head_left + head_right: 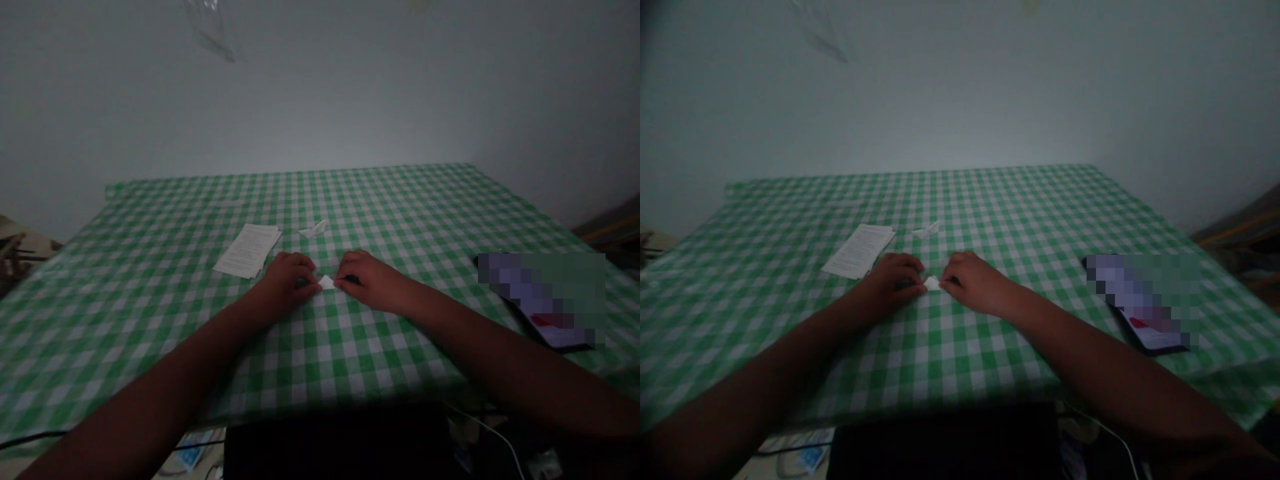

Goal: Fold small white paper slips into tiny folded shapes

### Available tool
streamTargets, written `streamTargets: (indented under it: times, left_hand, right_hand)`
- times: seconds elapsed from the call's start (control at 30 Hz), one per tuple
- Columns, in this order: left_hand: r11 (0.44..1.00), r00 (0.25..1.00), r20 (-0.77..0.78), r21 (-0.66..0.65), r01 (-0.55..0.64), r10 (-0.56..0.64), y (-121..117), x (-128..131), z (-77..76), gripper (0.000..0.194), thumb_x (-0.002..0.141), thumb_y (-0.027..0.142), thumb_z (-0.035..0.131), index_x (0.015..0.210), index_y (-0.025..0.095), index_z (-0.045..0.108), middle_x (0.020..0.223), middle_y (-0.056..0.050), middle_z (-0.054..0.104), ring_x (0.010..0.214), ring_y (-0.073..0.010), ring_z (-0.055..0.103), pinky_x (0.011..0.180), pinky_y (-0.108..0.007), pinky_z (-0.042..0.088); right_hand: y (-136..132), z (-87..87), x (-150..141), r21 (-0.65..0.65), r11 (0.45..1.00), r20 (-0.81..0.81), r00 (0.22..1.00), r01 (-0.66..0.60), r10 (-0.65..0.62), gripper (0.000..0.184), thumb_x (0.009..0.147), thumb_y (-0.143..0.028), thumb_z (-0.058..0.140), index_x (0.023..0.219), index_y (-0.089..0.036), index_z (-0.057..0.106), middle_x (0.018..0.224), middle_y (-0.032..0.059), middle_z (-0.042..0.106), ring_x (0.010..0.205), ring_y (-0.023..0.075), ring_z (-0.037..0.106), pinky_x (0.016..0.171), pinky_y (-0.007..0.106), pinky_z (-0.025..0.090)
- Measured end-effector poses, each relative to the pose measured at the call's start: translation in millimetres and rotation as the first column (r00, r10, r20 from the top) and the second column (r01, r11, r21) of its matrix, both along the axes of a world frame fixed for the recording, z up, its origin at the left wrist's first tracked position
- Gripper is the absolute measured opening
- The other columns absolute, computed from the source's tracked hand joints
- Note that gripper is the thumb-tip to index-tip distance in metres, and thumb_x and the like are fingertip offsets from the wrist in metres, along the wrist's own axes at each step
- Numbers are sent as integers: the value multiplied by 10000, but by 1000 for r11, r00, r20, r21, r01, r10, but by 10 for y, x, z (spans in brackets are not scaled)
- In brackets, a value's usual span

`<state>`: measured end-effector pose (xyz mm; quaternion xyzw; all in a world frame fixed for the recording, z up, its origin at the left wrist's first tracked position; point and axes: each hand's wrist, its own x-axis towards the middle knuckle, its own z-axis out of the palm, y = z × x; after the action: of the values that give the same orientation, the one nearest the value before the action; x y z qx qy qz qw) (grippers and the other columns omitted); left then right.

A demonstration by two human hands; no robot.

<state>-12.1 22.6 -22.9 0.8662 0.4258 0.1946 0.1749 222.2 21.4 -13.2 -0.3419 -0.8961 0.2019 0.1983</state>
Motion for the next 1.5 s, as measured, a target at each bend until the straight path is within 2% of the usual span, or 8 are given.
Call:
streamTargets:
  times: [0.47,0.6,0.73,0.83,0.97,1.17,1.33,1.5]
  left_hand:
    - [981,977,-84,-8,-196,194,-151,101,34,213,886,360,621,773,218,732,1273,-50,581,1235,-311,425,1043,-557,348]
    - [973,968,-106,45,-225,229,-201,139,18,206,880,347,625,759,214,726,1266,-55,587,1227,-311,430,1027,-556,361]
    - [969,963,-114,64,-238,244,-218,148,36,223,886,358,616,763,208,726,1248,-68,597,1205,-312,445,1016,-556,377]
    - [980,975,-102,35,-194,196,-211,121,82,200,886,349,613,794,214,727,1246,-63,597,1194,-304,461,1006,-550,395]
    - [999,998,-55,-23,-34,33,-188,57,154,144,881,280,602,836,210,720,1225,-60,609,1155,-263,506,1022,-496,410]
    - [982,984,-20,-67,178,-179,-204,6,258,171,905,271,568,951,213,723,1190,-70,618,1124,-240,538,1021,-451,429]
    - [974,982,1,-124,188,-190,-150,-55,253,199,919,251,534,1031,224,696,1177,-60,627,1133,-214,561,1017,-387,448]
    - [986,998,-17,-152,65,-69,-72,-111,203,258,831,154,527,1065,218,615,1113,-51,646,1055,-209,601,976,-384,470]
  right_hand:
    - [-87,-74,-111,36,983,-57,982,182,-180,24,852,-165,623,829,-173,627,851,36,619,850,169,559,833,319,441]
    - [-150,-63,-159,127,986,-43,993,110,-106,136,884,-119,566,976,-158,657,951,65,642,942,191,554,885,339,443]
    - [-257,-4,-196,156,987,119,991,39,-58,243,949,-141,463,1057,-128,681,1024,106,650,969,211,549,883,361,456]
    - [-348,69,-200,174,984,211,975,32,-69,274,956,-174,458,1121,-120,669,1089,117,653,1019,238,530,922,398,441]
    - [-406,143,-167,171,985,255,964,34,-78,328,933,-206,496,1228,-137,622,1173,110,654,1105,272,493,955,438,412]
    - [-368,158,-118,131,989,243,965,64,-94,302,959,-245,464,1197,-171,634,1187,101,669,1143,277,482,944,446,386]
    - [-375,153,-114,145,989,267,961,36,-74,332,987,-265,420,1246,-188,613,1225,91,657,1132,270,499,938,447,386]
    - [-412,128,-117,207,978,337,935,41,-110,392,974,-288,437,1334,-196,564,1302,109,612,1139,316,488,891,475,405]
